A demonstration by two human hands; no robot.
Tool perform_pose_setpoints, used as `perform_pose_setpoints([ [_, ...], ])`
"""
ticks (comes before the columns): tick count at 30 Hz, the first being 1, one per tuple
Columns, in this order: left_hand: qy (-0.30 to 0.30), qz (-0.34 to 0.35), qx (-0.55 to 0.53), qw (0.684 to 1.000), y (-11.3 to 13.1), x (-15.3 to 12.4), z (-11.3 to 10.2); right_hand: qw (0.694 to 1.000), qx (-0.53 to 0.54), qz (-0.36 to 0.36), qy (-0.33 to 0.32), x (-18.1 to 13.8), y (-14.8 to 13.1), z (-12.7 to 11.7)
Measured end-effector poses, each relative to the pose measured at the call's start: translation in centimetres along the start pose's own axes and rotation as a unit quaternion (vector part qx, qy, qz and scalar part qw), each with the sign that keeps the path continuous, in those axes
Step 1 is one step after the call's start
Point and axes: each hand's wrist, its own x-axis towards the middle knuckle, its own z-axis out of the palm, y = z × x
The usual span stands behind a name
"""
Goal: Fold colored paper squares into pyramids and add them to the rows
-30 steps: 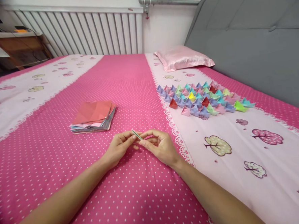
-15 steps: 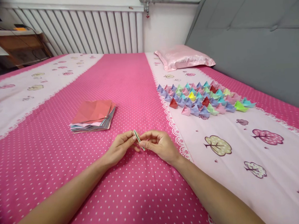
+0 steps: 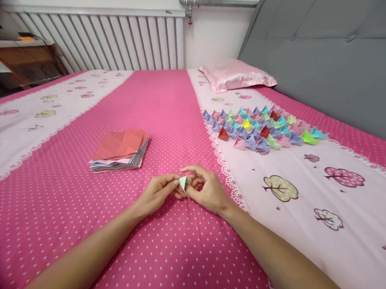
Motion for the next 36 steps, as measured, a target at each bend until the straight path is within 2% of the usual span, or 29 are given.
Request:
perform_pose_setpoints([
  [6, -0.003, 0.018, -0.004, 1.0, 0.5, -0.6, 1.4, 0.988, -0.094, -0.106, 0.07, -0.3, -0.6, 0.2],
  [11, -0.032, 0.03, -0.042, 0.998, 0.8, -1.1, 2.2, 0.974, -0.133, -0.127, 0.13, -0.6, -0.9, 0.6],
  [14, -0.022, 0.011, -0.069, 0.997, 0.6, -1.0, 2.4, 0.971, -0.147, -0.142, 0.12, -0.6, -1.0, 0.7],
  [21, 0.073, 0.015, -0.122, 0.99, 0.5, -0.4, 2.4, 0.984, -0.111, -0.131, 0.037, -0.1, -1.1, 0.1],
  [27, 0.064, 0.002, -0.203, 0.977, 1.0, -0.5, 2.1, 0.995, -0.061, -0.07, -0.024, 0.1, -0.8, -0.6],
  [33, 0.043, 0.033, -0.176, 0.983, 0.8, -0.5, 2.0, 0.996, -0.058, -0.061, 0.021, 0.2, -0.3, -0.1],
  [36, 0.053, 0.027, -0.154, 0.986, 0.6, -0.4, 1.8, 0.997, -0.024, -0.054, 0.049, 0.2, -0.2, 0.1],
])
